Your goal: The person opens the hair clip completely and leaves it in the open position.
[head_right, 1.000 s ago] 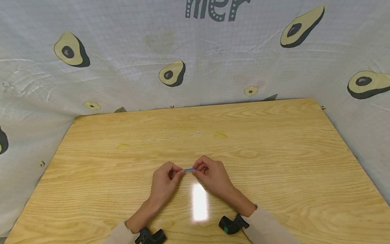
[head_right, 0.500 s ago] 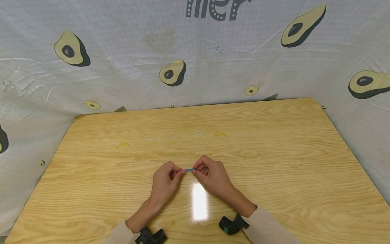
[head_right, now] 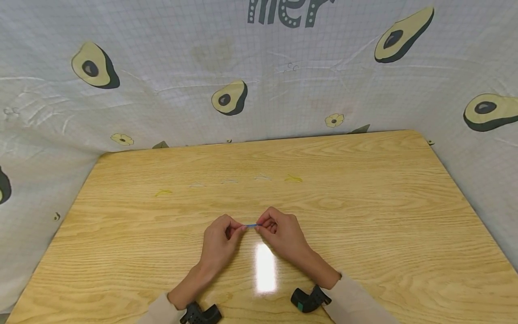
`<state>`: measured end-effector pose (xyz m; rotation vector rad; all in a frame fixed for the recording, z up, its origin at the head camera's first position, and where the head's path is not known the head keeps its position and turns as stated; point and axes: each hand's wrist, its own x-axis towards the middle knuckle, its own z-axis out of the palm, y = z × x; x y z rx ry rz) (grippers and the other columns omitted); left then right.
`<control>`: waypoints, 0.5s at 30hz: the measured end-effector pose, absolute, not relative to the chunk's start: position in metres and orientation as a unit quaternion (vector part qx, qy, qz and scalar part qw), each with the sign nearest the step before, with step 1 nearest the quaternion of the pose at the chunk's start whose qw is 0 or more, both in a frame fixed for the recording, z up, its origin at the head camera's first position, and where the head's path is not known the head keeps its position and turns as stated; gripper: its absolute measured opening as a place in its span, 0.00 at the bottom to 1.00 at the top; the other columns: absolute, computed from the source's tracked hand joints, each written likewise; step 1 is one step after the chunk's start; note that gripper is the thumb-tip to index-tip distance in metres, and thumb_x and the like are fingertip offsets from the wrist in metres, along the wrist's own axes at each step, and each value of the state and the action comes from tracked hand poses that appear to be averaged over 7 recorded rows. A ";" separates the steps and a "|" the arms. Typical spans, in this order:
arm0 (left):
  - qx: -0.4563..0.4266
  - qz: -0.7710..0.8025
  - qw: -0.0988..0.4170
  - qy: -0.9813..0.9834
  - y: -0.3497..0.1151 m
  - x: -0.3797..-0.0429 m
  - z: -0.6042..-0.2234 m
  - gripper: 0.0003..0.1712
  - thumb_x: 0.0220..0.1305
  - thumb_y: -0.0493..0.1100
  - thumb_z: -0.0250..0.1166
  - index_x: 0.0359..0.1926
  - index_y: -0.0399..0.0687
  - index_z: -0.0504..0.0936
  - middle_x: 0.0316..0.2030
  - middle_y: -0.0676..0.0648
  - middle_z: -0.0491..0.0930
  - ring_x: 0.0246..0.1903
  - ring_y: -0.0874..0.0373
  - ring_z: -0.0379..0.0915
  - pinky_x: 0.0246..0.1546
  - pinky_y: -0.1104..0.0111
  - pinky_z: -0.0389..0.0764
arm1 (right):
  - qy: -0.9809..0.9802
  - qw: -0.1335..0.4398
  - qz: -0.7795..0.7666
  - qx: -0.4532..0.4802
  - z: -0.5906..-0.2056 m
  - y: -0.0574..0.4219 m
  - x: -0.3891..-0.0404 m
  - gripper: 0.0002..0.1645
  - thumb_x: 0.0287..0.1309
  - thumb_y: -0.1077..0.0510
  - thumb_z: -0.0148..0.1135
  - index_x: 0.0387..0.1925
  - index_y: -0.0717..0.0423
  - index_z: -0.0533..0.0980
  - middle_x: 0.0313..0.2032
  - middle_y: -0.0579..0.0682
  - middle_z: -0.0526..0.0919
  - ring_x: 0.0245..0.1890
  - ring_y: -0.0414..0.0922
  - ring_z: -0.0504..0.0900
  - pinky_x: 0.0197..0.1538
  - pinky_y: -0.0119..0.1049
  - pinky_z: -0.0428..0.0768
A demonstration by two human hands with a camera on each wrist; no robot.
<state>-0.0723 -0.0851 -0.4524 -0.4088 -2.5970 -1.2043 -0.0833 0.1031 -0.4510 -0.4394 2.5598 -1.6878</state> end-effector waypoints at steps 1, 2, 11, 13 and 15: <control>-0.140 -0.412 0.124 -0.891 -0.085 -0.072 -0.452 0.09 0.53 0.35 0.73 0.25 0.44 0.79 0.19 0.56 0.68 0.20 0.67 0.60 0.19 0.74 0.65 | 0.826 0.021 -0.545 -0.142 -0.451 0.103 -0.083 0.07 0.54 0.61 0.70 0.31 0.50 0.78 0.25 0.39 0.81 0.20 0.35 0.78 0.24 0.32 0.76; -0.140 -0.412 0.124 -0.892 -0.085 -0.072 -0.453 0.09 0.53 0.35 0.73 0.25 0.44 0.79 0.19 0.56 0.68 0.20 0.67 0.60 0.19 0.74 0.65 | 0.827 0.020 -0.544 -0.141 -0.451 0.103 -0.083 0.07 0.54 0.61 0.70 0.31 0.50 0.78 0.25 0.39 0.81 0.20 0.35 0.78 0.24 0.32 0.76; -0.143 -0.408 0.131 -0.892 -0.085 -0.072 -0.453 0.10 0.52 0.34 0.73 0.24 0.44 0.78 0.19 0.56 0.68 0.20 0.67 0.60 0.19 0.74 0.65 | 0.825 0.019 -0.548 -0.138 -0.451 0.102 -0.082 0.08 0.54 0.62 0.70 0.31 0.49 0.78 0.25 0.39 0.81 0.20 0.35 0.78 0.24 0.32 0.77; -0.143 -0.407 0.132 -0.892 -0.085 -0.072 -0.454 0.10 0.52 0.34 0.73 0.24 0.44 0.78 0.19 0.56 0.68 0.20 0.67 0.60 0.19 0.74 0.65 | 0.825 0.018 -0.547 -0.139 -0.451 0.102 -0.082 0.08 0.54 0.62 0.70 0.31 0.49 0.78 0.25 0.39 0.81 0.20 0.35 0.78 0.24 0.33 0.77; -0.143 -0.406 0.132 -0.893 -0.085 -0.072 -0.454 0.10 0.52 0.34 0.73 0.24 0.44 0.78 0.19 0.56 0.68 0.20 0.67 0.60 0.19 0.75 0.65 | 0.825 0.017 -0.548 -0.140 -0.451 0.102 -0.082 0.08 0.54 0.62 0.70 0.31 0.49 0.78 0.25 0.39 0.81 0.20 0.35 0.78 0.24 0.32 0.77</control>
